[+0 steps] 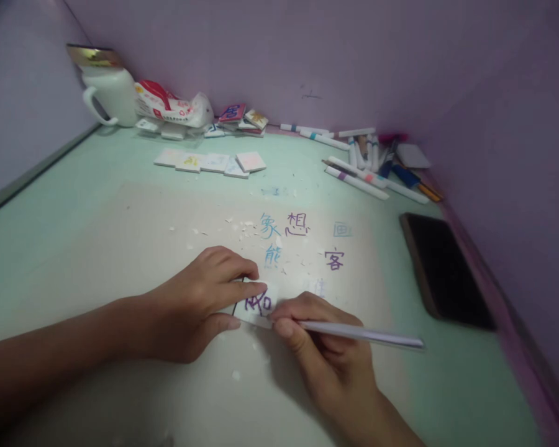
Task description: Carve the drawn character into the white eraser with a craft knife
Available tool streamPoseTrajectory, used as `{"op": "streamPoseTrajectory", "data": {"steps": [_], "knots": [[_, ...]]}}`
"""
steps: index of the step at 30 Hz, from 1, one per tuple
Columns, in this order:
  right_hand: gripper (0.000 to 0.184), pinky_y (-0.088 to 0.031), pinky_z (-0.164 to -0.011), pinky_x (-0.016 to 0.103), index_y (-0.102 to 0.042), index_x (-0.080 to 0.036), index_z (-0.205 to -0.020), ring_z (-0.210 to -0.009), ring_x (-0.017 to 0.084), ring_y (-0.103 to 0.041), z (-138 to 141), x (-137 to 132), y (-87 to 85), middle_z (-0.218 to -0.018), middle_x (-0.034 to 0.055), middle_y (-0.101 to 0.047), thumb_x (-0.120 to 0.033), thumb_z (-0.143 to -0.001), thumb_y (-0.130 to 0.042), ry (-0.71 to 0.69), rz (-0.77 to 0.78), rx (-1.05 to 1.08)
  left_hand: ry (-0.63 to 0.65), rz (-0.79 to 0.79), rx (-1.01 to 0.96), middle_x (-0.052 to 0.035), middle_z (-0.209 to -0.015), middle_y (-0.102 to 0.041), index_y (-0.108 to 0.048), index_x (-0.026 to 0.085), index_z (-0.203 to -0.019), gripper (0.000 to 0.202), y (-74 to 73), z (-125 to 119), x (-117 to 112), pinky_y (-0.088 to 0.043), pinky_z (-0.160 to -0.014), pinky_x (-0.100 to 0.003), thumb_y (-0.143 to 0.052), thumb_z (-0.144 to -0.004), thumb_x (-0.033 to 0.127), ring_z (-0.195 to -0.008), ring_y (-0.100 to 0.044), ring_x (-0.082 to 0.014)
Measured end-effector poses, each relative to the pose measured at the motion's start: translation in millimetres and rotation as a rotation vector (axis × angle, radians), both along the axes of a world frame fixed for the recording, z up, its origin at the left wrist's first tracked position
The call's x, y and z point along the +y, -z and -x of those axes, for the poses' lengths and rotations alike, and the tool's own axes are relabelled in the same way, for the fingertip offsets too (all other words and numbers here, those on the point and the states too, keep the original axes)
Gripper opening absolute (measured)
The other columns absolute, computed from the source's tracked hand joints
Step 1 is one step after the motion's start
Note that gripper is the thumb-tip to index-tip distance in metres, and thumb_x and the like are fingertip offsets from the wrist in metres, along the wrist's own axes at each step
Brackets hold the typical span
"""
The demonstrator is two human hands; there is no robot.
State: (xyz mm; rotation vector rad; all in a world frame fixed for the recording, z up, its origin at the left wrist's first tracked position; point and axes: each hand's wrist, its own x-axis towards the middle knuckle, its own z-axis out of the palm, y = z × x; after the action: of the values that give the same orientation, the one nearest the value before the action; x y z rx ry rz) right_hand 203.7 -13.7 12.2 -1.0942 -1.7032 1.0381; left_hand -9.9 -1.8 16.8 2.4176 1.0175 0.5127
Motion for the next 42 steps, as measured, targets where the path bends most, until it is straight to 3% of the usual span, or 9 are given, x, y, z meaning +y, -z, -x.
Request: {"op": "streamPoseTrajectory", "data": {"steps": [11, 19, 28, 32, 42], "knots": [[0.015, -0.038, -0.050, 0.020, -0.062, -0.026, -0.072, -0.052, 0.009, -0.048, 1, -2, -1.6, -0.061, -0.0067, -0.056, -0.023, -0.086, -0.057, -0.038, 0.033, -0.044, -0.008, -0.005, 0.000, -0.0117, -0.113, -0.057, -0.057, 0.014, -0.114, 0.038, 0.5, 0, 0, -0.037, -0.094, -0.046, -0.057, -0.077, 0.010, -0.104, -0.049, -0.0255], [0.017, -0.042, -0.047, 0.026, -0.066, -0.026, -0.070, -0.049, 0.013, -0.050, 0, -1, -4.9, -0.057, -0.0015, -0.057, -0.031, -0.085, -0.061, 0.051, 0.063, 0.011, -0.013, -0.010, -0.008, -0.0115, -0.113, -0.057, -0.057, 0.014, -0.114, 0.039, 1.1, -1, 0, -0.037, -0.094, -0.046, -0.056, -0.076, 0.009, -0.104, -0.049, -0.0257], [0.012, -0.033, -0.042, 0.026, -0.068, -0.029, -0.078, -0.050, 0.013, -0.051, 1, -8, -0.2, -0.063, -0.0022, -0.061, -0.021, -0.084, -0.061, 0.112, -0.085, -0.049, -0.036, -0.018, -0.058, -0.0108, -0.108, -0.057, -0.058, 0.014, -0.113, 0.038, 4.8, -1, -1, -0.039, -0.092, -0.046, -0.057, -0.075, 0.010, -0.100, -0.050, -0.0250], [0.017, -0.035, -0.043, 0.028, -0.069, -0.033, -0.088, -0.052, 0.015, -0.055, -1, -11, -4.4, -0.064, -0.0019, -0.063, -0.018, -0.085, -0.060, 0.125, -0.126, -0.108, -0.048, -0.018, -0.071, -0.0114, -0.107, -0.057, -0.058, 0.013, -0.113, 0.037, 5.4, -1, -1, -0.038, -0.092, -0.046, -0.057, -0.076, 0.012, -0.097, -0.049, -0.0249], [0.020, -0.044, -0.044, 0.024, -0.066, -0.029, -0.093, -0.055, 0.014, -0.059, -11, -4, -2.0, -0.070, -0.0003, -0.066, -0.013, -0.085, -0.057, -0.024, -0.198, -0.151, -0.060, -0.041, -0.075, -0.0142, -0.110, -0.057, -0.051, 0.012, -0.118, 0.040, 6.7, -1, -2, -0.039, -0.093, -0.048, -0.055, -0.079, 0.016, -0.101, -0.050, -0.0267]]}}
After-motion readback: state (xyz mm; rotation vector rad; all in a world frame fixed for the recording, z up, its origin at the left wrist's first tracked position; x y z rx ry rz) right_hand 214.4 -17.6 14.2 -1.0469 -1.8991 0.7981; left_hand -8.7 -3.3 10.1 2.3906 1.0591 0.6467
